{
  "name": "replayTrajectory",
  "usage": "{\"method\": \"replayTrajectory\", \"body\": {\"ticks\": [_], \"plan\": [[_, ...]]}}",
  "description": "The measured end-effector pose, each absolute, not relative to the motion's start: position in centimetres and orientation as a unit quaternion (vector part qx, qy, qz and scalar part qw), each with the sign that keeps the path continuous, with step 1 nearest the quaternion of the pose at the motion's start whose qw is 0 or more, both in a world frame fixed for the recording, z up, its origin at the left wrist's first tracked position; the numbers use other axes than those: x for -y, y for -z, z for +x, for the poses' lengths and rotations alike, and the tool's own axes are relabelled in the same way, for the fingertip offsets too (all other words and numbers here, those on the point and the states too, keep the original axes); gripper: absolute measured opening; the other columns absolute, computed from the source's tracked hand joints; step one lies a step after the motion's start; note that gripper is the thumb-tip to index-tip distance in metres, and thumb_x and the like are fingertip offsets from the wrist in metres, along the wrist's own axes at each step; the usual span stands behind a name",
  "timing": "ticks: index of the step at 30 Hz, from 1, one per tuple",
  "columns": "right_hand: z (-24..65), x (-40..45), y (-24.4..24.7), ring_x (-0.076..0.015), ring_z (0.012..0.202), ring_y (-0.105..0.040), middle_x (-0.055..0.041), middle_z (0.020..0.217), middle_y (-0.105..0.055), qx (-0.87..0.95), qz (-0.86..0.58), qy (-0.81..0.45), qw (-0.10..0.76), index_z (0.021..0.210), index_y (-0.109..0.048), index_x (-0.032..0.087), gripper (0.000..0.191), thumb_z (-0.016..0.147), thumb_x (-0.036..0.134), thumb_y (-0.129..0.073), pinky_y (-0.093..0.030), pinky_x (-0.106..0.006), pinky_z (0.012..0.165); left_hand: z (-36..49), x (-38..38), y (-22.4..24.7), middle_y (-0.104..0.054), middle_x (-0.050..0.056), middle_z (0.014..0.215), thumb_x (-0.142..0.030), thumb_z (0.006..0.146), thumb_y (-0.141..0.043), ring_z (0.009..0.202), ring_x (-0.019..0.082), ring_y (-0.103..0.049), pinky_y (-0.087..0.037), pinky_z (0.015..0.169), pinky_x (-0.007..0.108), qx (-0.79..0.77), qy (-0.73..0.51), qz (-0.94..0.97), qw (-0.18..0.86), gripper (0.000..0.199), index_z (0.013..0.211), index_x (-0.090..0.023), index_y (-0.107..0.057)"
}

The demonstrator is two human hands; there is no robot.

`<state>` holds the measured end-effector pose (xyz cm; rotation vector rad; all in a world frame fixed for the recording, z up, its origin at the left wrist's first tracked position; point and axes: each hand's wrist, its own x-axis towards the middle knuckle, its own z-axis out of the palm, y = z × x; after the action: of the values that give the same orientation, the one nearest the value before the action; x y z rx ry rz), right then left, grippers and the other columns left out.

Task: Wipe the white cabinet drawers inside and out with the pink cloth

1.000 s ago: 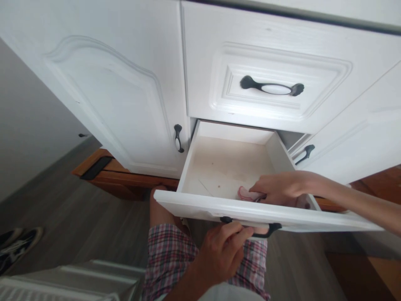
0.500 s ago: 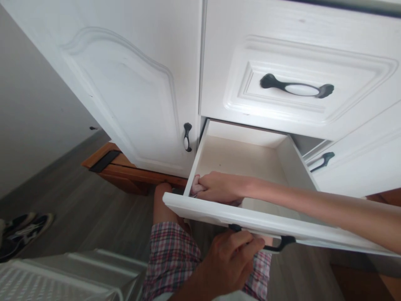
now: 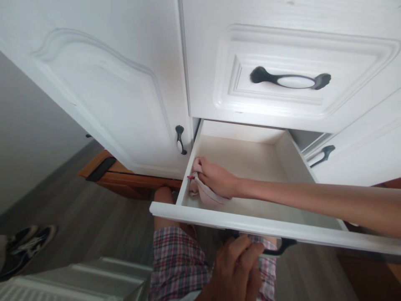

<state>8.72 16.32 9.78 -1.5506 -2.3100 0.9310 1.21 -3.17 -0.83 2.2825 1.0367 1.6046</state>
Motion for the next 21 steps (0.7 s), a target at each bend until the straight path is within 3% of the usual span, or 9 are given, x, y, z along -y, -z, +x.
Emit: {"method": "replayTrajectory", "body": {"ticks": [10,16,21], "plan": [[9.9,-26.9,-8.9,-0.0301,0.099,-0.068,-0.0216,0.132,-0.067,0.756,-0.615,-0.130,0.183,0.140,-0.039,0.016,0.041,0.100,0.018,-0.043,-0.051,-0.040,0.086,1.8,3.4,1.3,-0.075,0.006,0.109,-0.015,0.108,-0.045,0.103,0.014,-0.076,-0.058,0.103,0.023,-0.362,-0.553,0.748,0.067,0.030,0.126,-0.019,-0.070],[11.0,-28.8,-9.5,-0.0334,0.099,-0.070,-0.0236,0.135,-0.067,0.794,-0.599,-0.044,0.100,0.148,-0.038,0.015,0.055,0.098,0.029,-0.056,-0.051,-0.043,0.089,1.7,3.3,1.5,-0.076,0.007,0.111,-0.017,0.109,-0.045,0.104,0.015,-0.077,-0.058,0.104,0.023,-0.363,-0.544,0.753,0.072,0.031,0.127,-0.018,-0.070],[12.7,-29.0,-9.6,-0.0315,0.098,-0.071,-0.0189,0.129,-0.073,0.809,-0.584,0.018,0.065,0.163,-0.028,0.020,0.062,0.103,0.021,-0.041,-0.047,-0.040,0.086,1.4,2.9,1.2,-0.076,0.009,0.113,-0.015,0.109,-0.044,0.107,0.016,-0.077,-0.059,0.104,0.025,-0.345,-0.548,0.760,0.059,0.033,0.130,-0.016,-0.070]]}}
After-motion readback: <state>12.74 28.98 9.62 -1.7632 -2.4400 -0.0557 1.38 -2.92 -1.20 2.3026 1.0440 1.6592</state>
